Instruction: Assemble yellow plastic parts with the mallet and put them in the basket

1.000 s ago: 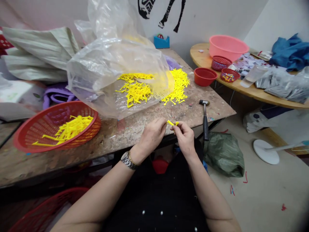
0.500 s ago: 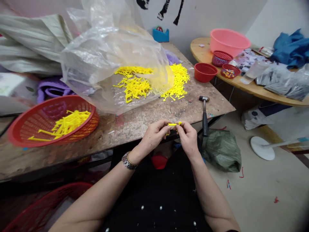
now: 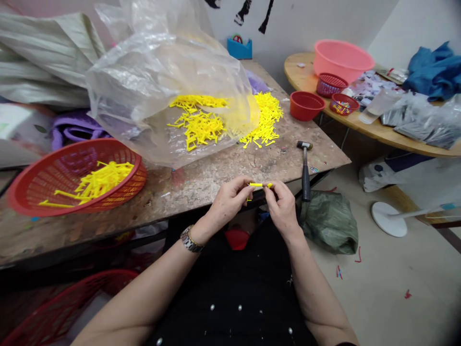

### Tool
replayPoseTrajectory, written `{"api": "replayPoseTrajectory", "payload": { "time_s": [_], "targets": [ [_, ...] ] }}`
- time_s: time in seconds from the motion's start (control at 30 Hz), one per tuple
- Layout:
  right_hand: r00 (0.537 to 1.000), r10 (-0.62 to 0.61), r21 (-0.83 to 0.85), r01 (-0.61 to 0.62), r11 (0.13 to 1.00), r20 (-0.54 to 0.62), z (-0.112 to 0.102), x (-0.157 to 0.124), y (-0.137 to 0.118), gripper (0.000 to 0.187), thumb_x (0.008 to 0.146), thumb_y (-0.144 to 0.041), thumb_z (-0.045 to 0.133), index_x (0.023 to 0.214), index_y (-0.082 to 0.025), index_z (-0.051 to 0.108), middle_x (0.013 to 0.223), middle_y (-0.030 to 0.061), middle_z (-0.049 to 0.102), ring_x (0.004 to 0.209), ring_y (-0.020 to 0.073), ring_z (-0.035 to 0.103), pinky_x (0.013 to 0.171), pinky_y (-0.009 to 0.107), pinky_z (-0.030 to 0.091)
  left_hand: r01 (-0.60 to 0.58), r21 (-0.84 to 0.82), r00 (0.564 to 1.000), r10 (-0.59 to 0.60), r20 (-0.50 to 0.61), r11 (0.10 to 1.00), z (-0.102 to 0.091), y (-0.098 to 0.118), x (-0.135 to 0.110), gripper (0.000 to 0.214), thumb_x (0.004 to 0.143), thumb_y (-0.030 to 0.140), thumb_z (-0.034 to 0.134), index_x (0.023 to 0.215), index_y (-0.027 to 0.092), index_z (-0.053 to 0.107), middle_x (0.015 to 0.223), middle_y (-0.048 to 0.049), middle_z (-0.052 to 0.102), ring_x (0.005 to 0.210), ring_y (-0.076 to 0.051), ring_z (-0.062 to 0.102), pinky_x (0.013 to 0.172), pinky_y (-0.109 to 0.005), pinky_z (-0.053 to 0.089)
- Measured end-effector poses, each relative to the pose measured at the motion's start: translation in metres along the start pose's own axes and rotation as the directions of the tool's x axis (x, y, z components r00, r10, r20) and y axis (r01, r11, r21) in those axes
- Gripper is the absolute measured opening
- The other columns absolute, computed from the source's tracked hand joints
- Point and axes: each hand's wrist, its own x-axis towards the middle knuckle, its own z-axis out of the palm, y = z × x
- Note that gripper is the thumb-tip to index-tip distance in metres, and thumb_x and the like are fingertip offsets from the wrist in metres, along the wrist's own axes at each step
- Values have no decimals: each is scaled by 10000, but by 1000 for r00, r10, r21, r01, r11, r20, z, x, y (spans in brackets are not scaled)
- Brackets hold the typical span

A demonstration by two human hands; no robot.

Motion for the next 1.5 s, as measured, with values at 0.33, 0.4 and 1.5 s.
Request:
{"api": "replayPoseTrajectory", "payload": {
  "time_s": [0.33, 0.4, 1.5],
  "targets": [
    [998, 2, -20, 0, 1000, 60, 2, -4, 5, 334, 1001, -262, 439, 1233, -198, 671, 976, 85, 729, 952, 207, 688, 906, 350, 533, -45, 82, 999, 46, -6, 996, 0, -1, -2, 193, 926, 345, 547, 925, 187, 658, 681, 15, 605, 575, -107, 539, 532, -207, 439],
    [998, 25, -6, -25, 1000, 52, 2, -5, 6, 339, 995, -269, 458, 1235, -186, 682, 975, 89, 744, 946, 209, 701, 902, 348, 540, -47, 91, 999, 48, -4, 995, 0, -1, -3, 196, 931, 346, 542, 953, 190, 658, 693, 16, 612, 590, -111, 549, 547, -211, 446],
    [994, 111, 12, -112, 994, 21, 3, -14, 1, 316, 969, -272, 479, 1182, -204, 702, 885, 53, 749, 832, 195, 714, 809, 328, 547, -78, 176, 997, 77, 11, 981, 7, 2, -7, 179, 943, 328, 541, 887, 187, 637, 657, 28, 586, 577, -102, 531, 532, -202, 411]
  ]
}}
